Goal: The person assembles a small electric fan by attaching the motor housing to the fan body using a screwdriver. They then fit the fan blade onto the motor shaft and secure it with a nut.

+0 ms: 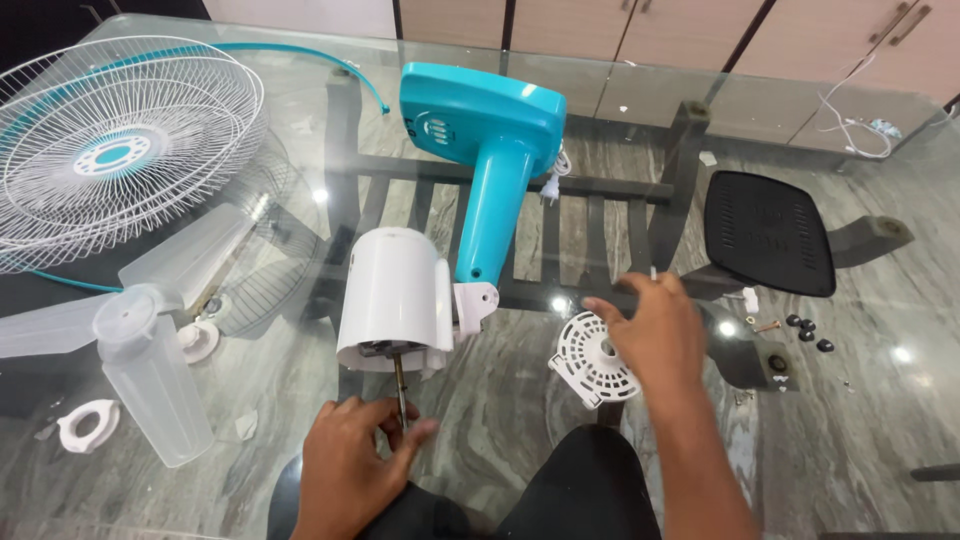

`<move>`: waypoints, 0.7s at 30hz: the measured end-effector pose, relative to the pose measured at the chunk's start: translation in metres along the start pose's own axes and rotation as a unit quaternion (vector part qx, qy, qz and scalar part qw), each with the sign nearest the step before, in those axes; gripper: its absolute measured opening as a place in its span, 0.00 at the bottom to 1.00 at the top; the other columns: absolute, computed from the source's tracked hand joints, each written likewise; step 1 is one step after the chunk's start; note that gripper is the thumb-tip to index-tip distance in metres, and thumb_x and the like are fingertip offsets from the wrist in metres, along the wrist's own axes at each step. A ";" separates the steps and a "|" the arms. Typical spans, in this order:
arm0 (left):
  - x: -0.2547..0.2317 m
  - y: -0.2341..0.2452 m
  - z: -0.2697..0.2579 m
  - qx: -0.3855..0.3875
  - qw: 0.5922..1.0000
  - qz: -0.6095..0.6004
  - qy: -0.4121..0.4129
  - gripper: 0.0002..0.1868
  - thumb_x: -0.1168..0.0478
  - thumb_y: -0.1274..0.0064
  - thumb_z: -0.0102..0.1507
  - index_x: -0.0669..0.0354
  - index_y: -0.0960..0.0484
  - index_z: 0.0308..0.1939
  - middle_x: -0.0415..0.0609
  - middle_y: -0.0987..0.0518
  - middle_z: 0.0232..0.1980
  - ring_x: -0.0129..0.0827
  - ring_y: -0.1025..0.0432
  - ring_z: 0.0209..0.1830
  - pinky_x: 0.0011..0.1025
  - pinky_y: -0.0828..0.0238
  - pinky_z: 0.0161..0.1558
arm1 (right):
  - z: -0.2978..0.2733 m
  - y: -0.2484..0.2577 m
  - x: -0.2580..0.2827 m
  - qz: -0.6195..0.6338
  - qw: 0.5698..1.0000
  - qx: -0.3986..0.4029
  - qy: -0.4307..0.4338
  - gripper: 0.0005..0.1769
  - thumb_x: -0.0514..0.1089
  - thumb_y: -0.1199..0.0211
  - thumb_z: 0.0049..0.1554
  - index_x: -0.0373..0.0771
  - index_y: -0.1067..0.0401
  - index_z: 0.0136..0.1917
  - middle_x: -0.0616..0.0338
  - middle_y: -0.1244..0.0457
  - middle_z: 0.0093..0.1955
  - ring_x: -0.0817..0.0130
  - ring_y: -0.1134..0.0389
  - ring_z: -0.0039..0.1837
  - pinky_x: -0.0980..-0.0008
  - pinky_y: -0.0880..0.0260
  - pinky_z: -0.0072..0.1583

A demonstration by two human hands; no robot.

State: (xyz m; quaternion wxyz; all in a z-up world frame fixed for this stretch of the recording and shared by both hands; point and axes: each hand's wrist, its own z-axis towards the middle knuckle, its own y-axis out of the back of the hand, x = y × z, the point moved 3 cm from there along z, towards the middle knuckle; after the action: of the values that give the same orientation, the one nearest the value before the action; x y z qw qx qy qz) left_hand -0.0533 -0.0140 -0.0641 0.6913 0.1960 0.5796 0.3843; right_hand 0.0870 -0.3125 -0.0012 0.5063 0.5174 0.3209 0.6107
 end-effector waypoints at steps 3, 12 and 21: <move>-0.004 0.002 0.004 -0.027 0.999 0.014 -0.014 0.14 0.50 0.31 0.52 0.55 0.14 0.25 0.44 0.23 0.21 0.40 0.33 0.22 0.39 0.37 0.30 | 0.001 0.003 -0.016 -0.034 0.997 0.061 -0.041 0.42 0.69 0.22 0.42 0.39 0.22 0.59 0.49 0.30 0.52 0.52 0.27 0.55 0.54 0.27 0.56; -0.007 0.008 -0.007 -0.166 0.983 -0.035 -0.071 0.14 0.58 0.32 0.56 0.61 0.20 0.34 0.47 0.24 0.31 0.40 0.29 0.32 0.38 0.33 0.35 | 0.000 -0.009 -0.011 -0.022 0.983 0.165 -0.071 0.36 0.66 0.24 0.44 0.46 0.21 0.61 0.51 0.27 0.53 0.54 0.27 0.58 0.54 0.28 0.60; -0.044 0.032 0.005 -0.260 0.908 0.093 -0.316 0.10 0.63 0.35 0.53 0.49 0.15 0.37 0.58 0.26 0.58 0.56 0.33 0.60 0.48 0.43 0.61 | -0.010 -0.012 0.006 0.002 0.993 0.116 -0.004 0.34 0.65 0.25 0.47 0.45 0.22 0.60 0.51 0.28 0.53 0.53 0.27 0.58 0.54 0.29 0.59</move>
State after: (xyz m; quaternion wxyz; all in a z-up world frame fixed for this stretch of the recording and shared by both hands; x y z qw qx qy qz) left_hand -0.0602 -0.0265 -0.0110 0.8257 0.1734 0.1898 0.5021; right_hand 0.0816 -0.3021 -0.0127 0.4433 0.5755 0.3866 0.5681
